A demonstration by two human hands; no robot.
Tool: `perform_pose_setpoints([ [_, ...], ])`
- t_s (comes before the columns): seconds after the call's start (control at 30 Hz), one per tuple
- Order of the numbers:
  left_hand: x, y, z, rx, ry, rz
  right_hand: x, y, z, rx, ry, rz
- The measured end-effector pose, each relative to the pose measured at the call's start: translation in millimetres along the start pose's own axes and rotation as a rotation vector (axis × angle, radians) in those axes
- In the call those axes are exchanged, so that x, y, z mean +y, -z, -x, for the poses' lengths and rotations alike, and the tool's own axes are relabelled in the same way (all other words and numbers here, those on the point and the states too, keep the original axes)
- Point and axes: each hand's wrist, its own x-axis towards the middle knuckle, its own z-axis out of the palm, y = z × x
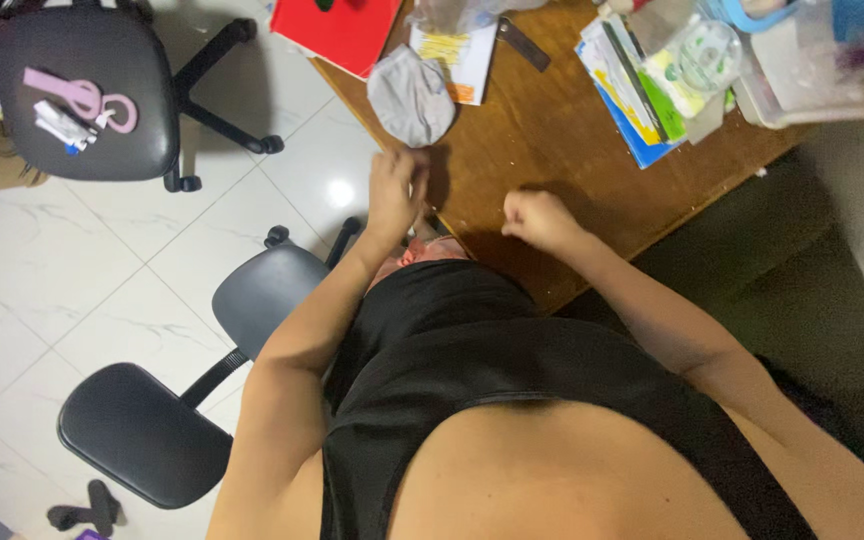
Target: The person clears a cluttered desk by moving various items like papers, a box, and a plastic bag. They then wipe the desk surface with a cloth and organize a charging cable and a computer mouse. Finally, they wipe a large mousepad.
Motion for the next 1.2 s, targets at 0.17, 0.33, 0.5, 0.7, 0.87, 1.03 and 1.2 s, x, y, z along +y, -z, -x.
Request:
perform_pose_setpoints([
  [0.17, 6, 4, -49, 0.211, -0.056, -0.067, 13, 37, -31, 0.307, -0.126, -0.588],
  [0.33, 19, -35, -41, -0.392, -0.265, 0.049, 59, 55, -3, 0.091, -0.391, -0.791],
  [0.5, 71, -108, -12, -0.930, -0.818, 0.116, 84, 47, 3, 0.188, -0.463, -0.887],
  [0.7, 64, -140, -4, -0.902, -1.036, -0.009, 85, 47, -37, 0.276, -0.380, -0.855],
  [0.87, 39, -154, 5, -0.768, -0.939, -0.042, 83, 57, -76, 0.314, -0.318, -0.865],
  [1.03, 40, -145, -1, -0.538, -0.869, -0.086, 69, 79, -115, 0.680, -0.089, -0.181],
  [1.2, 68, -88, -69, -0.340, -0.471, -0.012, 48, 89, -146, 0.872, 0.006, 0.206],
])
